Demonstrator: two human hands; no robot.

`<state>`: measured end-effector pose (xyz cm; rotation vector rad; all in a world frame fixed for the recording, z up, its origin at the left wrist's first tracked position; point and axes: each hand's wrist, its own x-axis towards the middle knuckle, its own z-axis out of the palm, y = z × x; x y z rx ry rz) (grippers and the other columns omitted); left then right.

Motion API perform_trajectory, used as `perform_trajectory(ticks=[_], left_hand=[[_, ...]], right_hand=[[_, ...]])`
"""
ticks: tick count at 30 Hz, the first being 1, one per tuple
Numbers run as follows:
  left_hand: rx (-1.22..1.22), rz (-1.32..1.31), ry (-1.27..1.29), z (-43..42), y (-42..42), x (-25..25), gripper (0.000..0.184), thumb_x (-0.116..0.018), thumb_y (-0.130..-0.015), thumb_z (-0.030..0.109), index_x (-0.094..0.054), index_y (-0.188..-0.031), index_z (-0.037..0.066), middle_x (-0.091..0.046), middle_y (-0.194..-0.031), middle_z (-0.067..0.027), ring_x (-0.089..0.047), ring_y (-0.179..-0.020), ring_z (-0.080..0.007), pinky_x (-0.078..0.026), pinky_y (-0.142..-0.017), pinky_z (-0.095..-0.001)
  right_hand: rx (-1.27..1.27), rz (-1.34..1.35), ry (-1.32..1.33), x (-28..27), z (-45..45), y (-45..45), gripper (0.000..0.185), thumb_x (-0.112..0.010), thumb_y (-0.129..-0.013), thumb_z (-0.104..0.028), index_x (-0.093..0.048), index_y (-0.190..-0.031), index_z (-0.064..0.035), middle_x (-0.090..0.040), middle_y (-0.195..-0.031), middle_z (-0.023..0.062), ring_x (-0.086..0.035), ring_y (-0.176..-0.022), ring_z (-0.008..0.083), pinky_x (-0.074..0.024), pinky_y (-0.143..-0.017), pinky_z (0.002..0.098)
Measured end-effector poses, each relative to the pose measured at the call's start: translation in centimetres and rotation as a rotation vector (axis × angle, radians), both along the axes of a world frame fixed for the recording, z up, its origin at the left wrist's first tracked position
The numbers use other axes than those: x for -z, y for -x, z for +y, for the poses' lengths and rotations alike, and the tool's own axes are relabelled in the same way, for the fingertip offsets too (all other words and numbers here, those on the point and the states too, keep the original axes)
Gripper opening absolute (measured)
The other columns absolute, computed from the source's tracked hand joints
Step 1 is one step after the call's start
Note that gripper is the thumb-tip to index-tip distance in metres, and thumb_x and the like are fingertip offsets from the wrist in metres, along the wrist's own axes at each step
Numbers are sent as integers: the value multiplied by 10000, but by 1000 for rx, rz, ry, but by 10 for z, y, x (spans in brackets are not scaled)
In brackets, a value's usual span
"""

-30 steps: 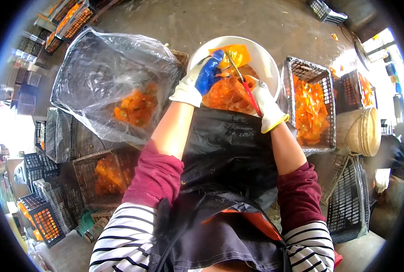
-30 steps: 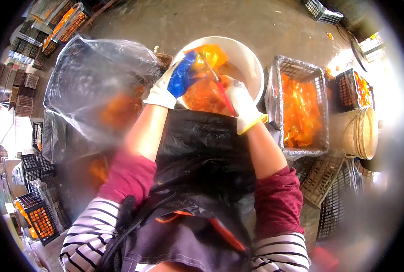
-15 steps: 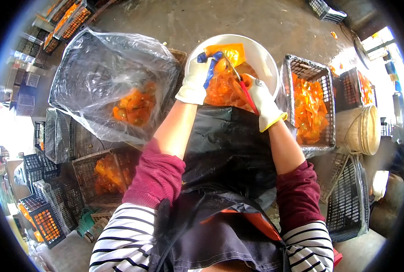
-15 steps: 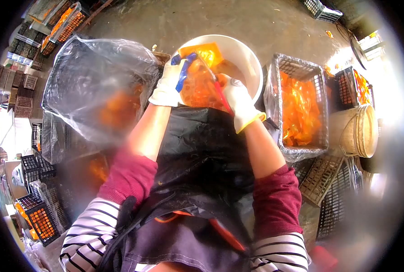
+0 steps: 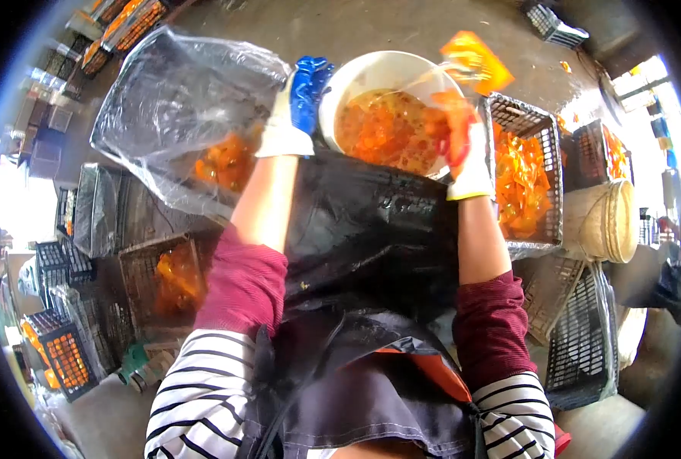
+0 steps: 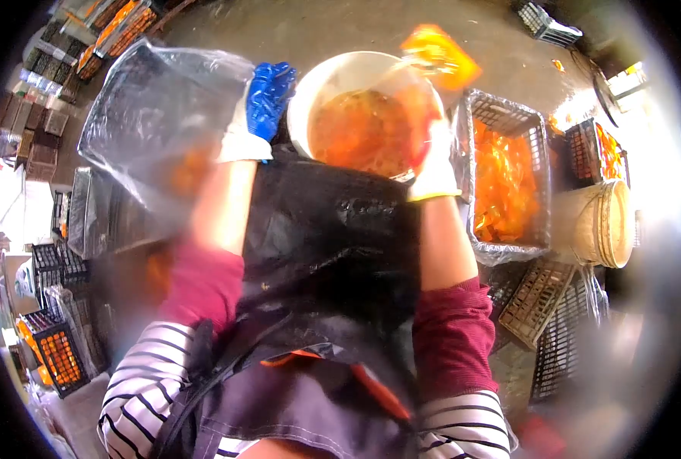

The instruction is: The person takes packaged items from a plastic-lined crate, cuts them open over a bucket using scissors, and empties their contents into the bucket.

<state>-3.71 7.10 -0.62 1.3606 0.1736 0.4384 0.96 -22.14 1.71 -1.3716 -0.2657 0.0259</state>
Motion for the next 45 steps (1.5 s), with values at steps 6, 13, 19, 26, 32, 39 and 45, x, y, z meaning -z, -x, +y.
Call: perform_trajectory(ticks=[6,13,19,26,32,39,45], left_hand=[[-227,274,167,120,84,17,314,-534,-934,247,-609,-1143,26,-644,-1108,-66,-607,-994,-159,-480,-832,-294],[-287,600,-27,153,123,63,267,-562,-927,291,-637,-1081,87,-634,-929,-19,-560,-810,-131,-463,-784,-295],[42,967,-871,134,105,104,570,-444,-884,525,-576,-1225,88,-590,-1224,-208,-564,-1122,-370,-436,-903,-444],[-50,1182,-1055,156,88,176,588,-486,-860,541,-592,-1224,91,-582,-1236,-193,-562,-1136,-355,-447,-932,-429],[-12,986,-1035,165,94,149,586,-587,-826,514,-593,-1228,87,-580,-1225,-213,-562,-1141,-330,-464,-920,-424],[364,1286,-1680,177,116,3,858,-624,-776,600,-388,-1402,62,-618,-1187,-181,-604,-1066,-342,-442,-915,-512],[754,1262,-1759,170,175,-10,513,-550,-845,500,-717,-916,20,-698,-851,-169,-684,-807,-324,-528,-746,-414]], right_hand=[[-101,481,-954,0,-42,-9,620,-590,-885,-488,-528,-1188,49,-576,-1234,191,-538,-1092,340,-393,-943,465],[-615,410,-848,-9,-14,-18,542,-552,-927,-404,-510,-1224,47,-575,-1208,129,-510,-1086,243,-356,-994,385],[-199,487,-531,-30,23,-11,542,-534,-935,-412,-504,-1248,30,-548,-1216,111,-473,-1111,257,-348,-983,401],[-261,403,-396,-29,35,-11,513,-534,-940,-395,-498,-1260,4,-514,-1286,121,-484,-1148,258,-392,-974,412],[-310,571,-353,-23,29,-24,469,-533,-934,-417,-517,-1270,-91,-484,-1336,147,-476,-1176,294,-391,-978,433],[-315,482,-317,-9,26,-29,497,-528,-935,-426,-504,-1264,-54,-501,-1282,157,-502,-1059,300,-414,-924,432],[-301,491,-264,-31,35,-15,520,-509,-948,-418,-506,-1196,39,-575,-1017,153,-528,-818,228,-422,-677,367]])
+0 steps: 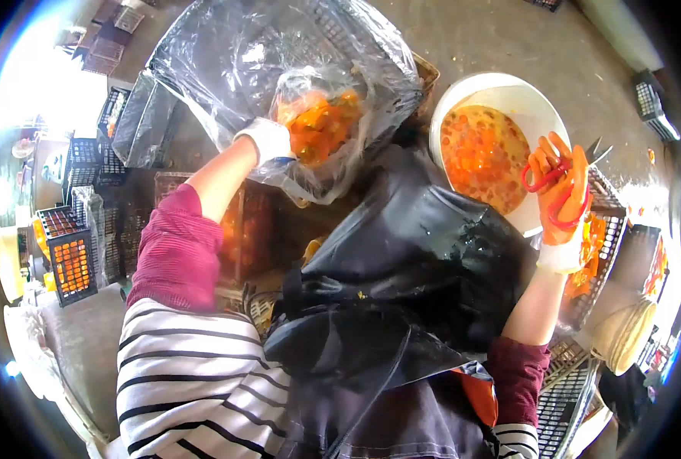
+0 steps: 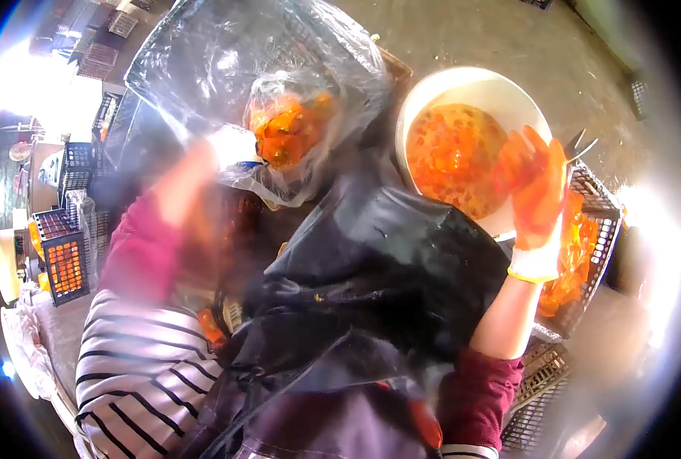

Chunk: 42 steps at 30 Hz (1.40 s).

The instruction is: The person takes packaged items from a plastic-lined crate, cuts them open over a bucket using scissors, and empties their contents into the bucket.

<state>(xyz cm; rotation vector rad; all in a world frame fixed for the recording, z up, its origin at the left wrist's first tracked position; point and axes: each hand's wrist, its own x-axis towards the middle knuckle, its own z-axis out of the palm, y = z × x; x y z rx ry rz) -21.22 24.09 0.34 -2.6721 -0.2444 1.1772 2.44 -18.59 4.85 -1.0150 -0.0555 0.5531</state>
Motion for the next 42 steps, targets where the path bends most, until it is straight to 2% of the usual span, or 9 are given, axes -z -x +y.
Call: perform_trajectory(ticks=[7,11,14,23,27,31,34,38,42], left_hand=[[-332,-788,421,8,18,-3,363,-561,-890,336,-668,-995,6,-684,-905,-170,-669,-801,-279,-513,-699,-396],[-1181,-1016,922,5,1,-84,262,-600,-904,228,-678,-1057,30,-665,-866,-26,-598,-733,-104,-483,-677,-246],[-308,-1313,693,23,32,-89,270,-575,-910,202,-670,-1085,20,-684,-887,-82,-622,-743,-143,-499,-691,-280],[-569,-1162,-155,19,129,-106,379,-675,-821,324,-657,-1148,135,-667,-1106,-103,-626,-1021,-285,-478,-895,-376],[-298,-1607,283,-65,61,-153,289,-642,-857,244,-672,-1105,98,-665,-1108,-115,-628,-1021,-278,-485,-877,-380],[-349,-1048,407,-83,3,-74,340,-643,-866,284,-643,-1158,108,-651,-1131,-133,-631,-983,-271,-489,-845,-384],[-894,-920,1412,-60,-33,26,450,-666,-833,387,-622,-1173,97,-653,-1079,-166,-627,-949,-315,-485,-831,-410],[-570,-936,334,-8,-80,125,551,-682,-790,466,-607,-1140,47,-650,-1033,-215,-619,-966,-356,-476,-831,-449],[-609,-958,247,13,-104,168,434,-601,-876,362,-611,-1141,18,-666,-1030,-178,-629,-922,-327,-480,-828,-423]], right_hand=[[53,-57,-54,11,-20,3,461,-527,-956,-326,-510,-1181,76,-594,-1082,220,-589,-897,267,-473,-786,368],[3,-65,-22,17,-30,1,527,-547,-933,-395,-516,-1198,60,-578,-1123,190,-575,-916,242,-471,-860,353],[42,-128,20,23,-34,5,490,-539,-943,-392,-521,-1224,8,-572,-1187,179,-591,-997,284,-489,-870,374],[-8,-674,353,49,-46,-2,454,-488,-976,-395,-492,-1303,-80,-530,-1299,168,-579,-1129,333,-498,-918,413],[-129,-186,233,28,-33,8,468,-491,-973,-394,-490,-1301,-59,-565,-1252,168,-620,-1056,295,-514,-872,389],[-42,-295,347,27,-25,17,497,-499,-966,-403,-494,-1285,-22,-617,-1162,165,-640,-997,259,-507,-848,349],[30,-224,370,16,-18,27,401,-478,-978,-306,-526,-1245,-10,-639,-1034,141,-613,-777,211,-510,-734,317],[-53,-350,460,19,-14,24,389,-426,-991,-306,-537,-1252,-39,-619,-903,97,-546,-706,159,-485,-670,287],[-27,-212,315,47,-24,18,387,-482,-977,-274,-502,-1283,-38,-583,-1073,99,-552,-898,169,-499,-772,296]])
